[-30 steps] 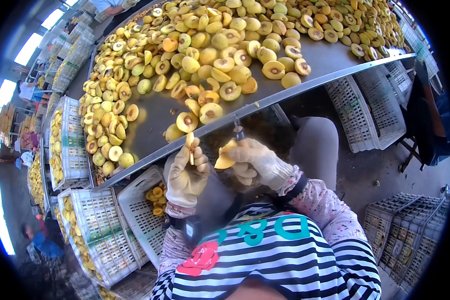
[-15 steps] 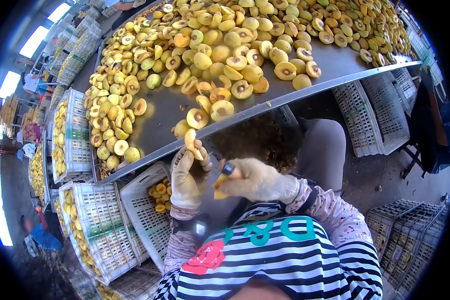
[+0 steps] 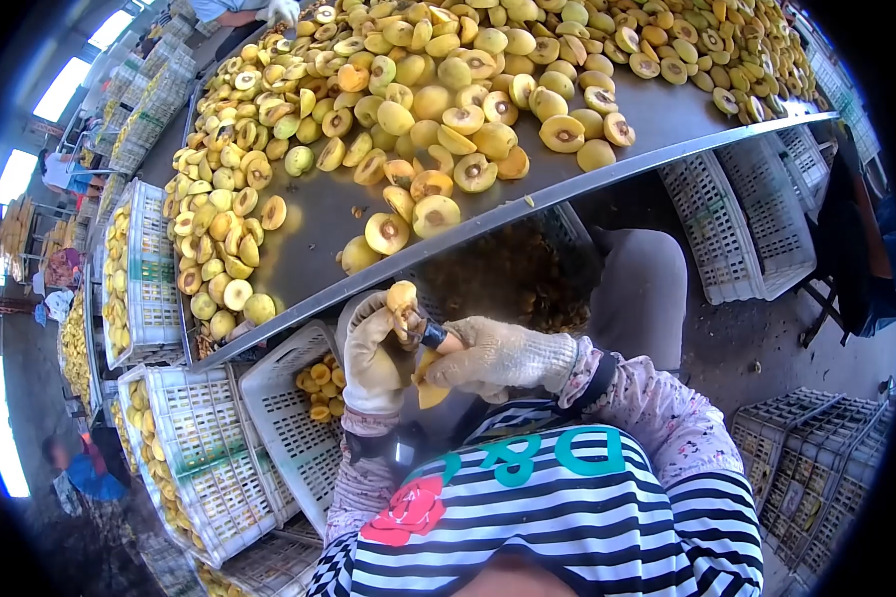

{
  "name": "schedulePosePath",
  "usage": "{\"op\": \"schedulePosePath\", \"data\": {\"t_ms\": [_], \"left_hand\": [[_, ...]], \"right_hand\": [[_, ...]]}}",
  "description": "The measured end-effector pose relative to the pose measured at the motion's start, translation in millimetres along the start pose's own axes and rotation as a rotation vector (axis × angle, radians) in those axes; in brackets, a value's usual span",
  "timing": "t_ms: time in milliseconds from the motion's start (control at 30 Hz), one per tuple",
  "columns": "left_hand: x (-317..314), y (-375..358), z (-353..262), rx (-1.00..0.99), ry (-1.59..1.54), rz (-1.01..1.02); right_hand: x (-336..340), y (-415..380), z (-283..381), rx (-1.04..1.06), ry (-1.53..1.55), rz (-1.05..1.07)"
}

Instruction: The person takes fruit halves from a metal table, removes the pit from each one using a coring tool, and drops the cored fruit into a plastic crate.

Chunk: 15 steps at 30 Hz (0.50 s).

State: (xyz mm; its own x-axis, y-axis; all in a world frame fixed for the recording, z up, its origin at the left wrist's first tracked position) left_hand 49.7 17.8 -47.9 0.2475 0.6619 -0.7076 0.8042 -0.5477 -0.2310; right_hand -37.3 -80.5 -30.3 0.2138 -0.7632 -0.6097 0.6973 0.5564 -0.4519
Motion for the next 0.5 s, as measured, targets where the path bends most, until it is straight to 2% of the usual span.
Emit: {"op": "schedulePosePath", "data": {"t_ms": [100,233,267,333,367,400,500], "left_hand": [[-11,1,-1,-0.005,-0.004,0.029],[-9,5,6,-0.025,0.077,-0.002],[-6,2,2,-0.074,0.215,-0.047],[-30,-5,-18,-0.169,0.483,-0.127],[-55,-15,-40,-0.386,0.853,-0.034],[-74,-24,-52,-0.517,0.779,-0.053],[-89,-36,-63,-0.627,0.761,-0.006]], "right_hand": [[5,-4,-1,-0.027,0.012,0.033],[19,-14,7,-0.124,-0.360,-0.142],[22,-19,15,-0.132,-0.465,-0.228],[25,-20,18,0.030,-0.325,-0.244],[19,-24,21,0.085,-0.257,-0.190],[13,-29,27,0.143,-0.197,-0.135],[-3,-40,36,0.153,-0.158,0.005]]}}
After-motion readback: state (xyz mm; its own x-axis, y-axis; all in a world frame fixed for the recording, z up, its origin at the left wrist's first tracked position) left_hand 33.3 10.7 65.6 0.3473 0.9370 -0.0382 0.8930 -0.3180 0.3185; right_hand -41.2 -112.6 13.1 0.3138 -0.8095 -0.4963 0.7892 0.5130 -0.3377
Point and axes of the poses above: each hand's wrist, its own y-axis towards the middle knuckle, its own x-axis out of the back of the hand, z = x × y, the point moved 8 cm from there along y, towards the middle knuckle, and after that the axes turned 3 degrees about y, right-handed, at the moved point
